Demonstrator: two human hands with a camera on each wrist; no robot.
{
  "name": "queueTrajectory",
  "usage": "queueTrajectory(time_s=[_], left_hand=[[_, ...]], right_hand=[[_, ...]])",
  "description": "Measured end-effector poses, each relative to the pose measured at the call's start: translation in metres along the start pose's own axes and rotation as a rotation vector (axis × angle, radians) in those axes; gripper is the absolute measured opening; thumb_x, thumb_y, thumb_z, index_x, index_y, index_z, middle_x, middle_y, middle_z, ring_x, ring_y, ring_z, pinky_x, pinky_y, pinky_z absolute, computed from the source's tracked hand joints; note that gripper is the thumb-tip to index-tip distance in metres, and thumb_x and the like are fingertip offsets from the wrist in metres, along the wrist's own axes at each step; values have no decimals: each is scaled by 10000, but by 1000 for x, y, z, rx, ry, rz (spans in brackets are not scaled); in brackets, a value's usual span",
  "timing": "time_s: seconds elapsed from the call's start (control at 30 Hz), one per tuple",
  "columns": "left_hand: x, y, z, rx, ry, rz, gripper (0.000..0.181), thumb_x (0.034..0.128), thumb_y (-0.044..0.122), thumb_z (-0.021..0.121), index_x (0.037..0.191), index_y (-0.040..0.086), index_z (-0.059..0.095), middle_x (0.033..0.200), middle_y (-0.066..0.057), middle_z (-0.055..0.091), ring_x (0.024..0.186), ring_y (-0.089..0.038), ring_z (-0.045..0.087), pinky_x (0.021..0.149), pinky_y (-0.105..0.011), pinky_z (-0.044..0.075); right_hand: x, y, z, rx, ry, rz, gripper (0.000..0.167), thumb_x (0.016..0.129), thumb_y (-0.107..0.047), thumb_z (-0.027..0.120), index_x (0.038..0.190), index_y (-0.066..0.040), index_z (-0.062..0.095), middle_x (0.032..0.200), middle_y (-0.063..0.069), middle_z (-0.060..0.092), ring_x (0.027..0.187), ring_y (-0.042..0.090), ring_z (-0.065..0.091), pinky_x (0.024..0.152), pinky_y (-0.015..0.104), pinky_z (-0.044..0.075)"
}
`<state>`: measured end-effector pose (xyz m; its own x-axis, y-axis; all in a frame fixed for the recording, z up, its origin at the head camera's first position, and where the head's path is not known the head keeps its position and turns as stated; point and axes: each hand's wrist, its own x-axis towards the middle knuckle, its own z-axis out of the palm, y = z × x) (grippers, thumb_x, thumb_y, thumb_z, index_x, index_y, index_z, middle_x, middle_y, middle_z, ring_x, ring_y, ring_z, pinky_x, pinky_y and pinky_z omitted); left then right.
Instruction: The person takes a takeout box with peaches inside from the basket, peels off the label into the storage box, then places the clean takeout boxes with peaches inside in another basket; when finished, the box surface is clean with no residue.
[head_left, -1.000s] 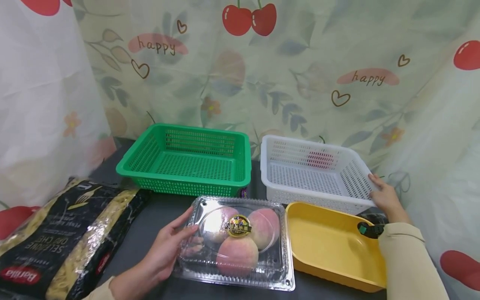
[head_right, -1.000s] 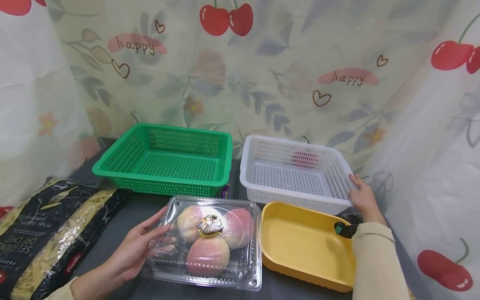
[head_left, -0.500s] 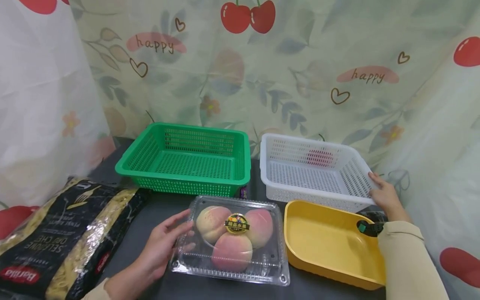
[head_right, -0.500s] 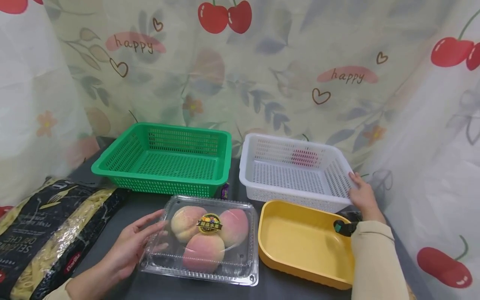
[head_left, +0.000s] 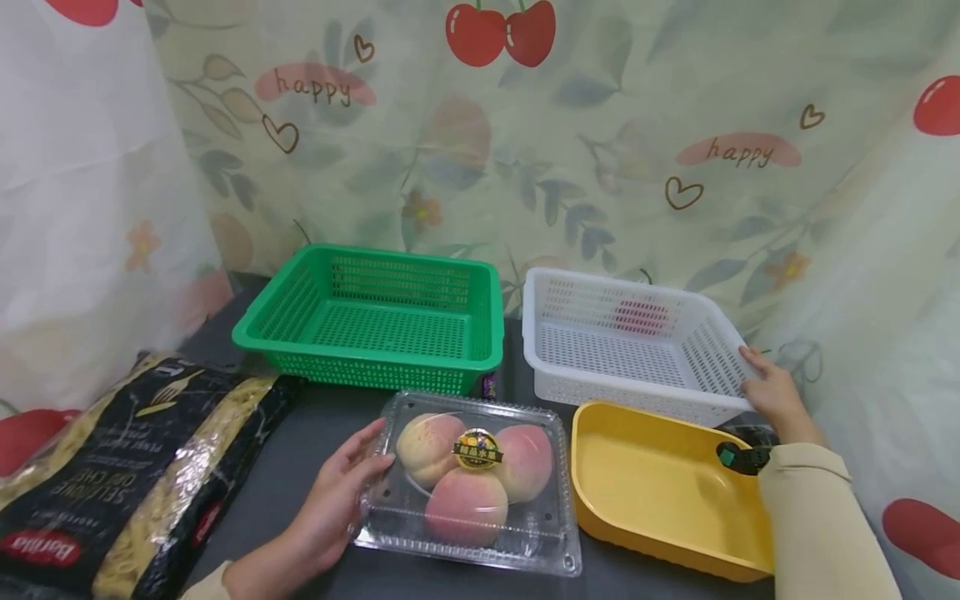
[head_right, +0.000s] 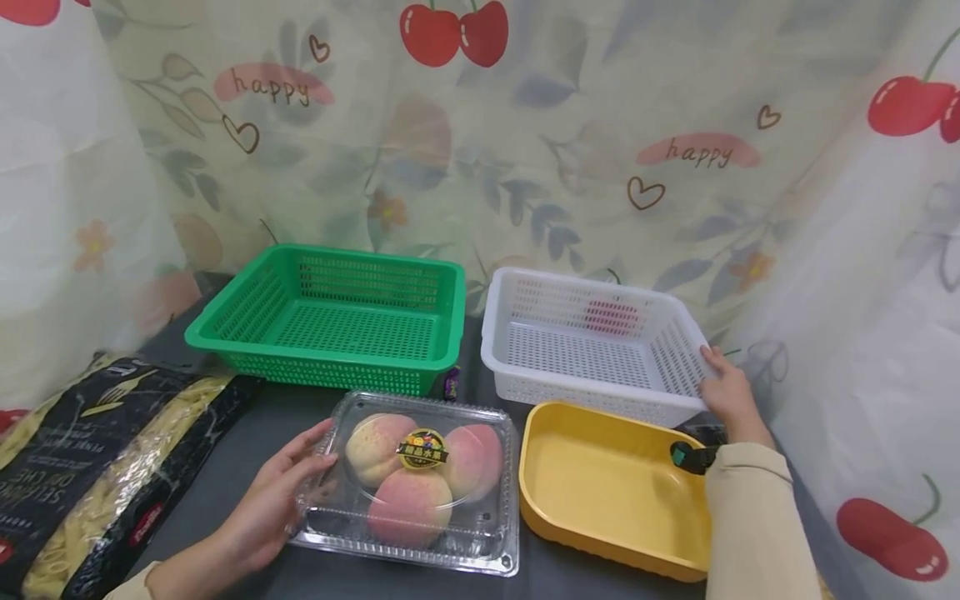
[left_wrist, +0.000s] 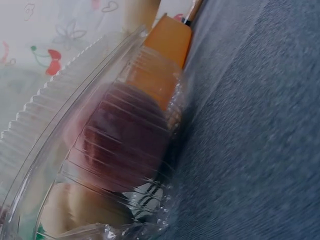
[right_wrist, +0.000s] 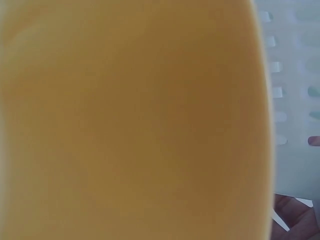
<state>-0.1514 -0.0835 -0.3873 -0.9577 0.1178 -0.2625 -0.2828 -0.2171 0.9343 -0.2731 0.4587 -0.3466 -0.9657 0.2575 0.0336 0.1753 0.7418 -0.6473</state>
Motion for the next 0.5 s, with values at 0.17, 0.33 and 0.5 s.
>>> queueTrajectory(time_s=[0.17,0.33,0.5], left_hand=[[-4,-1,2,-7,-51,11,624,927,169,493,1481,190,206,1534,-99,211,1221,-172,458,918,-298,480],[-5,-2,2,-18,-59,8,630,933,161,478,1488,173,180,1561,-96,142,1352,-255,304,1074,-401,365],[-6,-4,2,-18,-61,15,610,939,152,468,1482,161,190,1544,-115,170,1305,-255,356,989,-387,430]], right_hand=[[1,-1,-1,-8,-1,-5,666,861,3,360,1458,-69,75,1538,176,-48,1306,552,210,1014,660,276],[2,1,-2,-8,-32,-19,631,902,-40,362,1461,-62,70,1533,182,-66,1332,551,141,1031,672,224],[0,5,-6,-50,-59,-52,591,974,-221,362,1457,-29,79,1514,249,-34,1303,566,184,1032,676,206]])
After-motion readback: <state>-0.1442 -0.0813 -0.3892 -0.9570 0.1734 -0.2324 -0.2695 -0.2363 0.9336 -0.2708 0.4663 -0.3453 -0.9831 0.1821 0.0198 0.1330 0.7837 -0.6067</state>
